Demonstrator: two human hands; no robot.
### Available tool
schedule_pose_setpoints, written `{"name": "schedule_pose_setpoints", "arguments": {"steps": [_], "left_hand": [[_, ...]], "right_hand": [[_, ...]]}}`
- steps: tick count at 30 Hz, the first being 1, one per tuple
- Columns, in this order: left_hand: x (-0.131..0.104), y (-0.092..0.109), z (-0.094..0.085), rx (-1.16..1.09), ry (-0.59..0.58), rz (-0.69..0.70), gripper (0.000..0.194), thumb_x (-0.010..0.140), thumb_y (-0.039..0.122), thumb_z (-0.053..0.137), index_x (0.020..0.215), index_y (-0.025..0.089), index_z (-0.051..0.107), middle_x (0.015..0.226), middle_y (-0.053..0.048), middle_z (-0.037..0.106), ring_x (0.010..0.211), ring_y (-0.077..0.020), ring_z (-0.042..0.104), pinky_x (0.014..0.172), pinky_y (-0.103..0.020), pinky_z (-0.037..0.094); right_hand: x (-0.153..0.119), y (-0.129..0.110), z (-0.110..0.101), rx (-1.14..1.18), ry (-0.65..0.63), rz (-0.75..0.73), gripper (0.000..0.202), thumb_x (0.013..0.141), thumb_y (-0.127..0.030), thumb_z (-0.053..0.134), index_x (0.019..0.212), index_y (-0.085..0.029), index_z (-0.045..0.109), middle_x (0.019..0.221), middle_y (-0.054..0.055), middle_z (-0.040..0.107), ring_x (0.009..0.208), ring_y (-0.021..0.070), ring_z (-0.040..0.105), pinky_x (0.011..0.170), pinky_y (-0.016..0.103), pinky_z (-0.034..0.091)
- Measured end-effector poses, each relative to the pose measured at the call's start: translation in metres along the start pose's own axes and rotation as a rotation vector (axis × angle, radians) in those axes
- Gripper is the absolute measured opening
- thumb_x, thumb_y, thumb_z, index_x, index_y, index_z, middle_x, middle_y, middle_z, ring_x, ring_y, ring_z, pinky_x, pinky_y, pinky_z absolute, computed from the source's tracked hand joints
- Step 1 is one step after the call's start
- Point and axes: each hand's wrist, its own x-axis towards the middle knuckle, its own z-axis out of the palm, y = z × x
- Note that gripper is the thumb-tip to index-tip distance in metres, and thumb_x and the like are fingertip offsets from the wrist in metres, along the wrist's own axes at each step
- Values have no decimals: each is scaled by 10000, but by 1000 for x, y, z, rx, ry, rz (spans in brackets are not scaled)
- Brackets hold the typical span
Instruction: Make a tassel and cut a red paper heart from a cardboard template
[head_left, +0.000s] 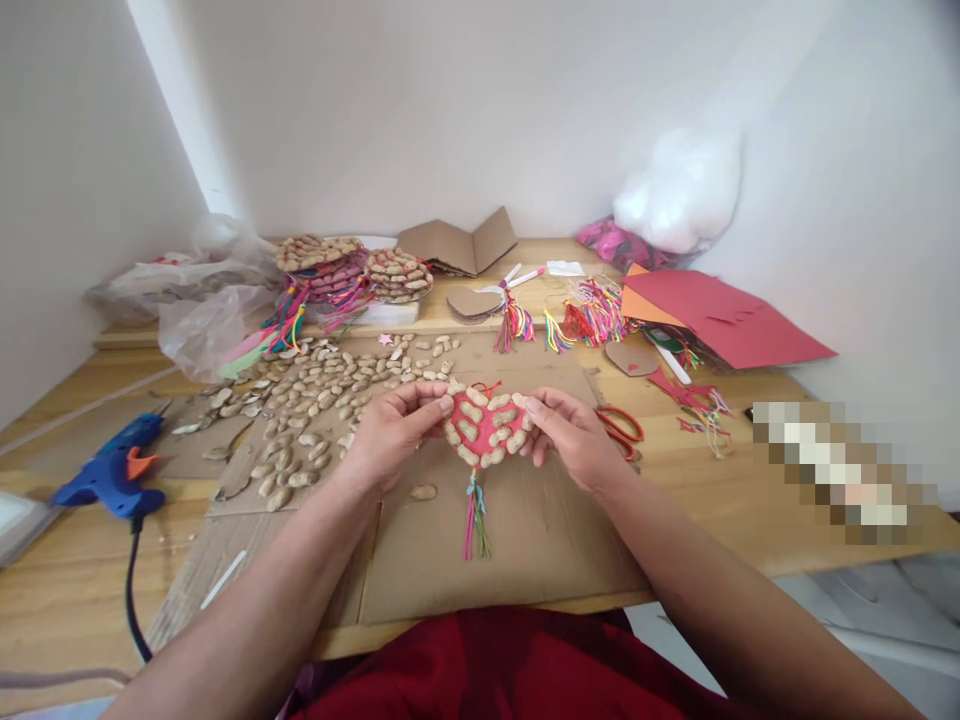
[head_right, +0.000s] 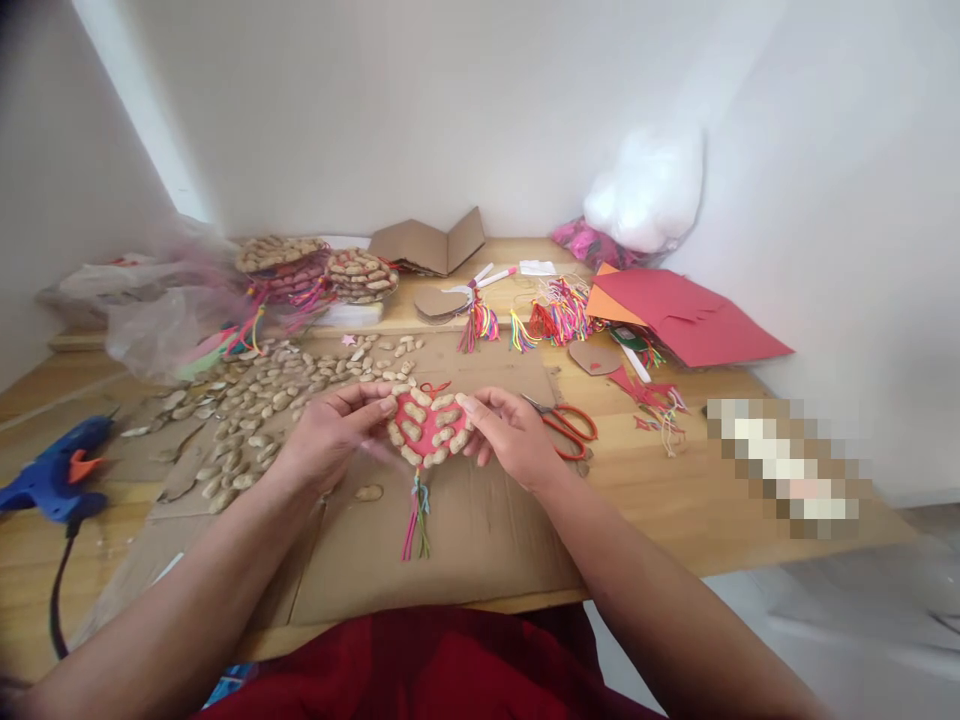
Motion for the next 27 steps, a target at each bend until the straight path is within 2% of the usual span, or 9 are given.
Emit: {"name": "schedule_pose_setpoints", "arguments": {"steps": [4,8,13,18,23,27], "left_hand": [[0,0,2,24,-5,-11,453,658,406,903,972,138,714,829,-61,753,650,-181,694,603,-278,549],[-1,-2,3,21,-23,-25,459,666,409,901,982,141,704,841,-57,758,655,-157,698,602,-231,526],[-4,-2,4,-3,-129,-70,452,724,457,860,1025,162,695,874,-51,750,672,-150,689,625,-251,552],[-4,-6,4,43,-148,-35,410,701,400,886,985,164,711,839,-40,739,663,-155,678,617,-265,569],[-7,-7,10,61,-150,-48,411,702,389,885,995,160,711,794,-35,726,679,-177,705,613,-267,572],[-10,-7,13,61,-197,-52,384,732,423,859,961,160,698,770,-35,727,664,-178,712,589,-252,559]], "right_hand": [[2,4,-2,-25,13,-5,389,836,-562,695,783,-188,606,609,-21,631,495,95,584,374,168,415],[4,8,-3,-60,67,-12,339,810,-499,729,769,-188,603,609,-36,608,455,74,532,359,165,382],[5,7,-4,-44,115,-32,334,797,-495,733,745,-197,591,577,-40,594,436,76,516,357,172,369],[4,3,-1,-30,67,-2,372,799,-558,716,813,-195,632,618,-16,635,485,96,554,367,178,382],[2,2,2,-58,92,1,354,765,-518,748,751,-188,622,588,-39,592,428,60,451,367,180,331],[1,2,1,-41,99,-5,330,760,-491,750,731,-192,613,558,-50,572,420,60,440,373,181,311]]}}
